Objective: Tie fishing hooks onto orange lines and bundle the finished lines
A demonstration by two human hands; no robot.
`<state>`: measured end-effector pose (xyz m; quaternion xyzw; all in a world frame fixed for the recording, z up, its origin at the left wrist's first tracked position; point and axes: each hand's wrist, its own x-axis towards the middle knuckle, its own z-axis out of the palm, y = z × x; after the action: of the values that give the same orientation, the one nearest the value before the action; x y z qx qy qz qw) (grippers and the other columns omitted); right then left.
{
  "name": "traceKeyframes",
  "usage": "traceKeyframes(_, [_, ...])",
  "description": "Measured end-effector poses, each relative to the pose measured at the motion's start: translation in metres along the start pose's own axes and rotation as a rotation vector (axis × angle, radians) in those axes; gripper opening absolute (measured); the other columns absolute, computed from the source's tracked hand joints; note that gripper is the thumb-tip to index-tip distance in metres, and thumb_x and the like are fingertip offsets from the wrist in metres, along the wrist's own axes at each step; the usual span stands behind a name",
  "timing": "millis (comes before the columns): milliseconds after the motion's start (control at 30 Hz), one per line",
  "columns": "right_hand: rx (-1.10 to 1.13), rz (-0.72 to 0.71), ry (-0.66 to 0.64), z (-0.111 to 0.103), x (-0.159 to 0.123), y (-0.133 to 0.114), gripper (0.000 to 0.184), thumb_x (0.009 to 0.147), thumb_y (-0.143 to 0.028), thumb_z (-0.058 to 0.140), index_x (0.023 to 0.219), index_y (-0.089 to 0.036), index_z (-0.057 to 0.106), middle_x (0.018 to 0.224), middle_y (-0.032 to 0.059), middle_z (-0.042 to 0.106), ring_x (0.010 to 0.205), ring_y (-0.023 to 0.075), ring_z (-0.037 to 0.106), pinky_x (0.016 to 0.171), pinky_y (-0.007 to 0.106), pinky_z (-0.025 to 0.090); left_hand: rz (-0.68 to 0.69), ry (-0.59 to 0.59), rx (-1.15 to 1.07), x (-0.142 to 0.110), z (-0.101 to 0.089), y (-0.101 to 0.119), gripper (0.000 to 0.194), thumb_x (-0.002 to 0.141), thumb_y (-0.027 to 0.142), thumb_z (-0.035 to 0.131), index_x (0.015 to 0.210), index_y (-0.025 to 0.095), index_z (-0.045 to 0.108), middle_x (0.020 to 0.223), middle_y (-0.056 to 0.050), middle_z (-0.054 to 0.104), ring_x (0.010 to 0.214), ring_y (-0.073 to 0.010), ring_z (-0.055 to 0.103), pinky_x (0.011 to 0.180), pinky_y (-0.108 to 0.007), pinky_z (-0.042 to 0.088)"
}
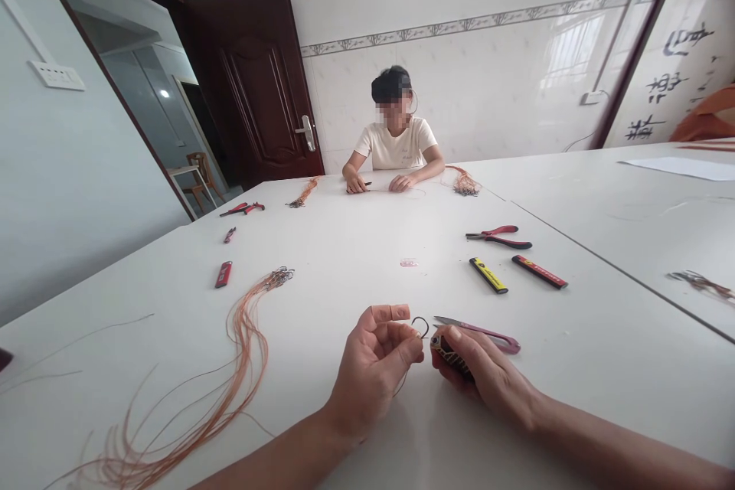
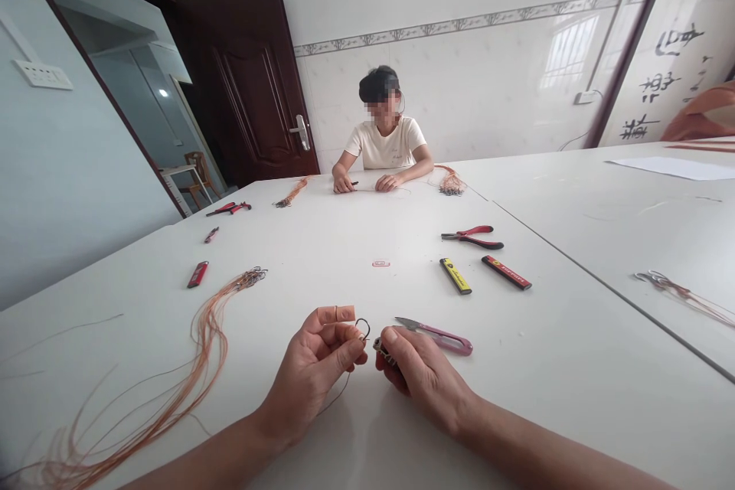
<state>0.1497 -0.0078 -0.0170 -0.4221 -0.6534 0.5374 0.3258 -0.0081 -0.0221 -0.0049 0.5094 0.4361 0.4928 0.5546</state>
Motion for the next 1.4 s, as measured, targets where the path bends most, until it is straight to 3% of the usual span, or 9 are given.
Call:
traceKeyframes(333, [-0.059,0.008,-0.005,-0.0003,0.0037,0.0010,0.040,0.089,-0.036,0.024,0.055,-0.017,0.036,0.050,-0.0033,0.035,0.050,0.0096,0.032,0.049,0.023,0.026,-0.010,0.000,-0.047,-0.0004,0.0032,0.0005,0.026,0.073,0.025,0.062,0.093,0.020,0.047,0.071,0.003,0.057,0.070,-0.0099,0.058,0.061,-0.022,0.041])
traceKeyframes(600, [-0.122,-0.069,-0.013,-0.0035,0.0038,0.0019,0.040,0.088,-0.027,0.022,0.051,-0.018,0.034,0.048,-0.0023,0.037,0.051,0.0104,0.036,0.051,0.023,0.030,-0.007,0.006,-0.033,0.0001,0.0042,-0.0009,0.024,0.073,0.023,0.061,0.092,0.020,0.047,0.072,0.004,0.055,0.070,-0.0125,0.062,0.063,-0.024,0.043])
traceKeyframes(900, [-0.056,-0.084,-0.025,-0.0055,0.0035,0.0057,0.037,0.088,-0.026,0.023,0.058,-0.017,0.043,0.048,-0.0029,0.036,0.048,0.0096,0.034,0.048,0.022,0.029,-0.003,0.002,-0.021,0.0021,0.0051,-0.0024,0.025,0.073,0.021,0.061,0.093,0.020,0.048,0.072,0.004,0.056,0.069,-0.0128,0.062,0.062,-0.024,0.044])
traceKeyframes(1200, [-0.039,-0.087,-0.020,-0.0047,0.0048,0.0069,0.037,0.088,-0.024,0.022,0.058,-0.017,0.043,0.047,-0.0032,0.038,0.046,0.0088,0.034,0.045,0.021,0.029,-0.008,0.007,-0.024,0.0015,0.0052,-0.0022,0.024,0.073,0.021,0.062,0.093,0.020,0.048,0.071,0.004,0.057,0.069,-0.0114,0.062,0.062,-0.023,0.043])
traceKeyframes(1400, [-0.121,-0.135,-0.017,-0.0056,0.0039,0.0043,0.038,0.088,-0.021,0.021,0.054,-0.017,0.038,0.047,-0.0031,0.039,0.050,0.0094,0.038,0.053,0.021,0.033,-0.007,0.007,-0.011,0.0010,0.0052,-0.0033,0.024,0.073,0.022,0.061,0.092,0.020,0.048,0.071,0.004,0.057,0.069,-0.0114,0.062,0.062,-0.023,0.043])
